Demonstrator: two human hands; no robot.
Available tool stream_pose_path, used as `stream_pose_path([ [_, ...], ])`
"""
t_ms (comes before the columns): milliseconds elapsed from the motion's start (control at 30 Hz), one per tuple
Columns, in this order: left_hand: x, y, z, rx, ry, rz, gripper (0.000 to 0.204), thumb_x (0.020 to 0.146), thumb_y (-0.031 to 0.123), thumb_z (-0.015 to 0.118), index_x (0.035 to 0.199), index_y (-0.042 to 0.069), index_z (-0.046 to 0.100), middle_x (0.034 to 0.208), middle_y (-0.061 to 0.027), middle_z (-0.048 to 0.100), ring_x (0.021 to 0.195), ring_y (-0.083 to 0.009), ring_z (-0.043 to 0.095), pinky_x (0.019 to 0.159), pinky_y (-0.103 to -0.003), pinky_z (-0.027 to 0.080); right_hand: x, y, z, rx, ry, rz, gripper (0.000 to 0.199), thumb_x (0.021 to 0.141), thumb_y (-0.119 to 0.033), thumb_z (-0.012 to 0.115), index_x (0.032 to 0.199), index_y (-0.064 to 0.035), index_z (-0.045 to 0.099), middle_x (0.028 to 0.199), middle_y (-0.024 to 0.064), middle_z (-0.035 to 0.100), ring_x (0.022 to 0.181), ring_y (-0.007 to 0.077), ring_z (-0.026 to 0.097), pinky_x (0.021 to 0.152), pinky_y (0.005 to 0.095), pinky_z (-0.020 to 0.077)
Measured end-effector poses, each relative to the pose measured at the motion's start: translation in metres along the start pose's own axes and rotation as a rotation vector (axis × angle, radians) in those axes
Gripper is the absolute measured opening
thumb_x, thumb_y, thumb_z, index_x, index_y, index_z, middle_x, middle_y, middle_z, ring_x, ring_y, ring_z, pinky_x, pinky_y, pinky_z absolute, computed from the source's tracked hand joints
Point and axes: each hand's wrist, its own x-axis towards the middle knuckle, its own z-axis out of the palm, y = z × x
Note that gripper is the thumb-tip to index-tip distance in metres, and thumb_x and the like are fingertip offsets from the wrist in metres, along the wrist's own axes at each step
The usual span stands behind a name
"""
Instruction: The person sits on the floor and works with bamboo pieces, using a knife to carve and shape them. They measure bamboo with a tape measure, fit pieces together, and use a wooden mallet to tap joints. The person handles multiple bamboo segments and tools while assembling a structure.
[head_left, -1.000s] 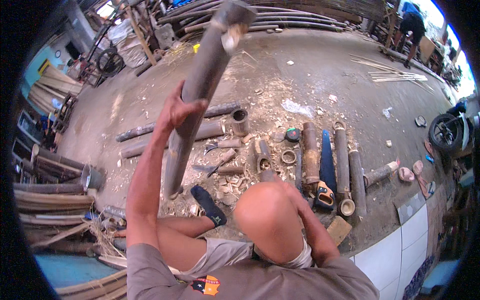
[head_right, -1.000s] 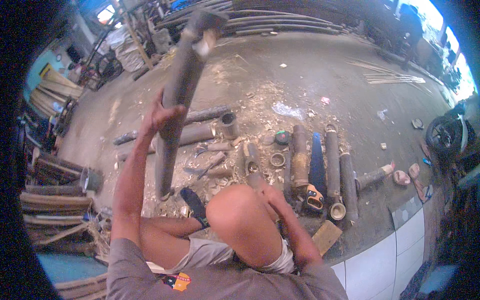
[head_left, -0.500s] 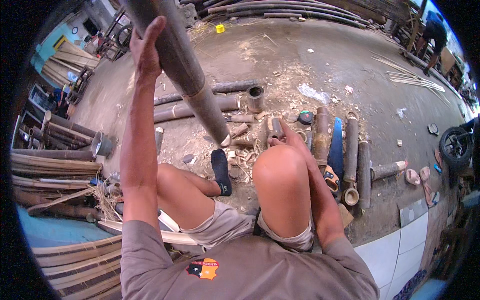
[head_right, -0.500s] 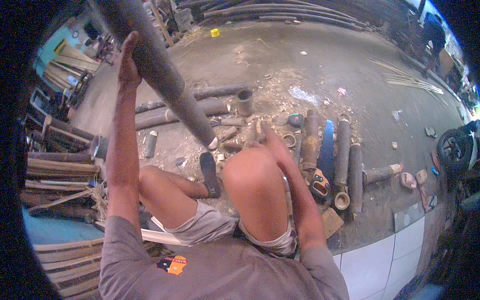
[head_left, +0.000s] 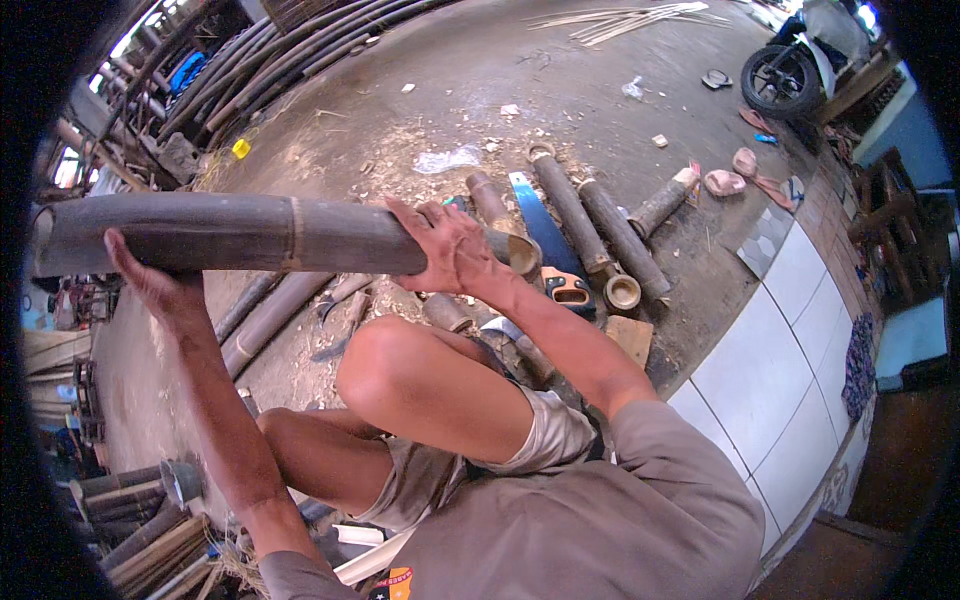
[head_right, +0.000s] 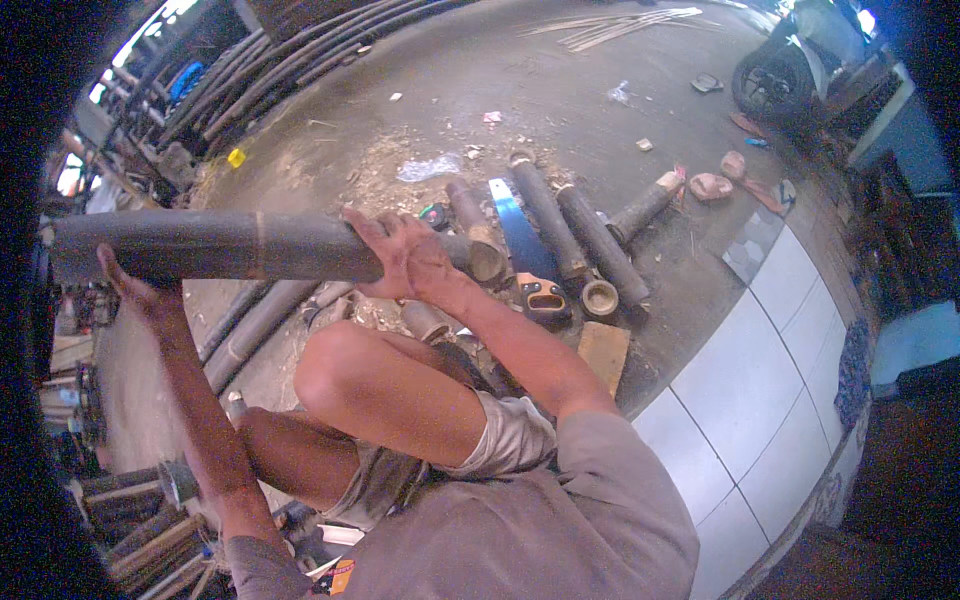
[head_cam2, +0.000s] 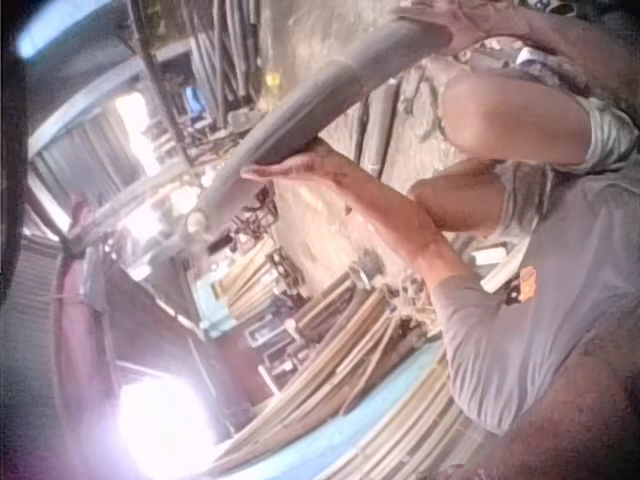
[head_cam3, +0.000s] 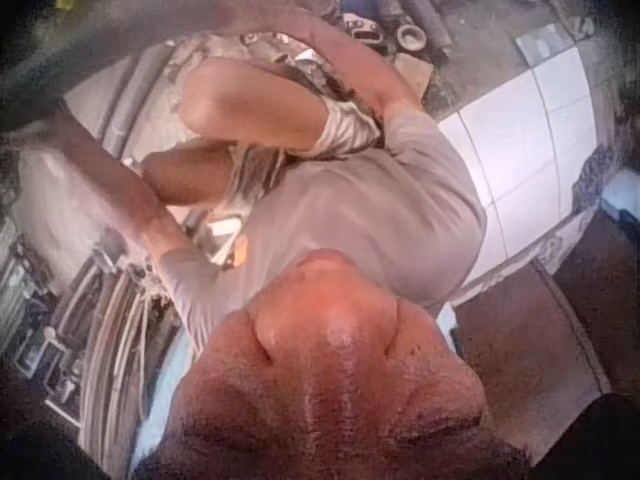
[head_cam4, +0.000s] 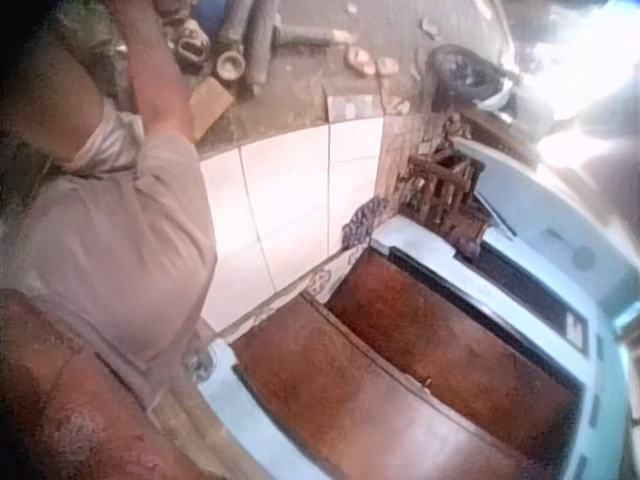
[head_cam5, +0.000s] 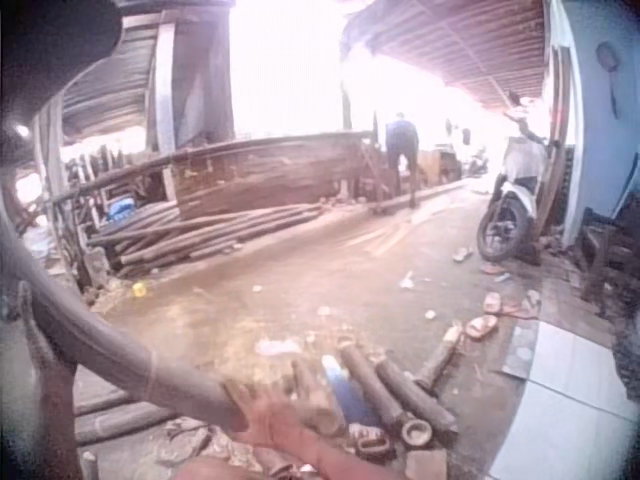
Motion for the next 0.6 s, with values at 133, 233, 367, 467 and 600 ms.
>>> stream_pose_path([
  [133, 0.015, -0.029, -0.024, 0.238, -0.175, -0.315, 0.079, 0.096, 0.059, 0.068, 0.151, 0.008, 0.047, 0.146, -0.0124, 0.057, 0.129, -0.0308, 0.059, 0.106, -0.051, 0.048, -0.049, 0.004, -0.026, 0.028, -0.025, 0.153, 0.102, 0.065, -0.040, 0.091, 0.153, -0.0135, 0.046, 0.122, 0.0225, 0.066, 0.110, 0.0397, 0.068, 0.099, 0.0477, 0.0550],
  [233, -0.014, -0.027, -0.012, 0.601, -0.588, -0.459, 0.073, 0.102, 0.055, 0.060, 0.154, 0.005, 0.046, 0.139, -0.0119, 0.064, 0.120, -0.0251, 0.064, 0.101, -0.042, 0.051, -0.107, 0.024, -0.045, 0.062, 0.018, 0.253, 0.101, 0.065, -0.038, 0.091, 0.152, -0.0117, 0.047, 0.135, 0.0236, 0.064, 0.121, 0.0381, 0.066, 0.102, 0.0460, 0.0543],
  [367, -0.028, -0.021, -0.026, 0.758, -0.955, -0.438, 0.074, 0.100, 0.053, 0.061, 0.157, 0.007, 0.047, 0.135, -0.0123, 0.066, 0.117, -0.0226, 0.065, 0.100, -0.038, 0.050, -0.162, 0.020, -0.091, 0.008, -0.093, 0.665, 0.097, 0.070, -0.036, 0.090, 0.152, -0.0072, 0.047, 0.136, 0.0264, 0.064, 0.125, 0.0402, 0.065, 0.102, 0.0460, 0.0532],
  [467, -0.036, -0.016, -0.037, 0.790, -0.973, -0.479, 0.073, 0.098, 0.054, 0.064, 0.154, 0.007, 0.052, 0.133, -0.0113, 0.066, 0.113, -0.0207, 0.065, 0.099, -0.036, 0.050, -0.192, 0.030, -0.114, 0.039, -0.136, 0.894, 0.090, 0.074, -0.035, 0.087, 0.150, -0.0044, 0.049, 0.131, 0.0267, 0.067, 0.124, 0.0387, 0.066, 0.103, 0.0452, 0.0523],
  [600, -0.037, -0.026, -0.043, 0.822, -0.958, -0.491, 0.073, 0.098, 0.055, 0.065, 0.152, 0.008, 0.053, 0.131, -0.0106, 0.067, 0.111, -0.0199, 0.065, 0.097, -0.035, 0.050, -0.246, 0.056, -0.125, 0.020, -0.116, 1.070, 0.087, 0.077, -0.038, 0.085, 0.149, -0.0041, 0.051, 0.129, 0.0266, 0.068, 0.120, 0.0404, 0.067, 0.101, 0.0479, 0.0521],
])
